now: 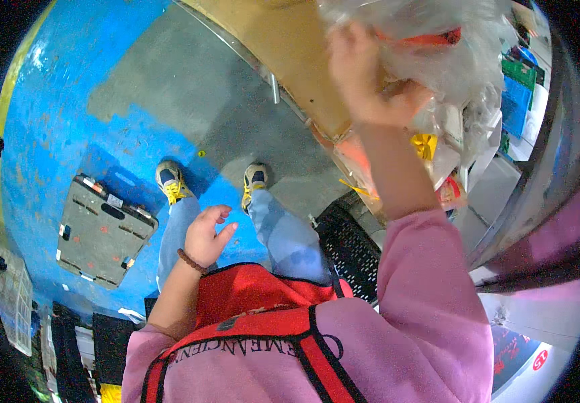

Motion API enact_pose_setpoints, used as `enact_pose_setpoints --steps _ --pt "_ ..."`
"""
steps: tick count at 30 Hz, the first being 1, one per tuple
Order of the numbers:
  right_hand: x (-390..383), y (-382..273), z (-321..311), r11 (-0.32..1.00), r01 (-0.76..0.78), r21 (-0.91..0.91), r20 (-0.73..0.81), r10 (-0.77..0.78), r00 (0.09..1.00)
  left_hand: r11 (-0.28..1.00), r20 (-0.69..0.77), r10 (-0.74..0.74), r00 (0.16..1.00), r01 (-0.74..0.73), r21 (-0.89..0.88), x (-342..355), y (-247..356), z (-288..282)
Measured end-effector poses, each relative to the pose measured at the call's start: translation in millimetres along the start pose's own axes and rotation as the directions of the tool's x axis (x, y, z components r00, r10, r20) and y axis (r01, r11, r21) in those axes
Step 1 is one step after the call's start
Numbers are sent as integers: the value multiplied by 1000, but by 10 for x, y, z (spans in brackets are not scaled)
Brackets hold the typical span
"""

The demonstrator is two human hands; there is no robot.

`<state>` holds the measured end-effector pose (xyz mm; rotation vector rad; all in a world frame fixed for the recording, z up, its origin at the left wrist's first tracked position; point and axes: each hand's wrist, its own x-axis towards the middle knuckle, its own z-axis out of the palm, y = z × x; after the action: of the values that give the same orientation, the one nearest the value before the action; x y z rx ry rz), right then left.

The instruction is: The person stands at a stainless steel worktable and attaches small white paper labels to yellow plastic ties. They tear labels from a roll, fold each label, and thread it onto a tie, repeating this process for multiple ties. Another person works nearby at the same table.

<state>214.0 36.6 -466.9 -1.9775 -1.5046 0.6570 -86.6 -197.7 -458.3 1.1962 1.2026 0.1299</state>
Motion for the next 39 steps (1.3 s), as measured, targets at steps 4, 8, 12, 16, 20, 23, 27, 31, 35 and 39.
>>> enact_pose_setpoints --steps 4,8,12,16,20,23,27,31,35,39 --pt "-958 -45 194 904 -358 234 378 254 890 1000 11 -6 1000 7 -7 23 44 38" --pt "-1304 228 392 820 -524 228 498 364 787 997 42 -48 998 51 -62 82 1 61" --pt "-1235 328 516 777 -584 235 444 449 775 997 23 -6 1000 8 -79 141 90 -47" --pt "-1131 234 496 802 -570 177 439 454 775 989 -128 51 990 -68 -129 244 171 -246" --pt "-1081 74 480 892 380 -244 332 -292 897 985 -223 75 972 -107 -138 472 135 -412" --pt "-942 46 579 698 520 -492 416 -336 845 983 -262 125 957 -155 -95 699 76 -456" --pt "-721 177 749 616 522 -590 369 -370 853 990 -263 128 956 -139 -24 1071 17 -635" --pt "-330 123 752 746 449 -492 237 -382 893 978 -271 184 945 -149 147 1372 4 -864" --pt "125 -127 838 693 560 -454 251 -503 827 967 -270 157 950 -91 239 1524 87 -1003" --pt "259 -206 921 708 589 -389 303 -505 808 961 -299 148 943 -66 268 1695 -68 -1064"
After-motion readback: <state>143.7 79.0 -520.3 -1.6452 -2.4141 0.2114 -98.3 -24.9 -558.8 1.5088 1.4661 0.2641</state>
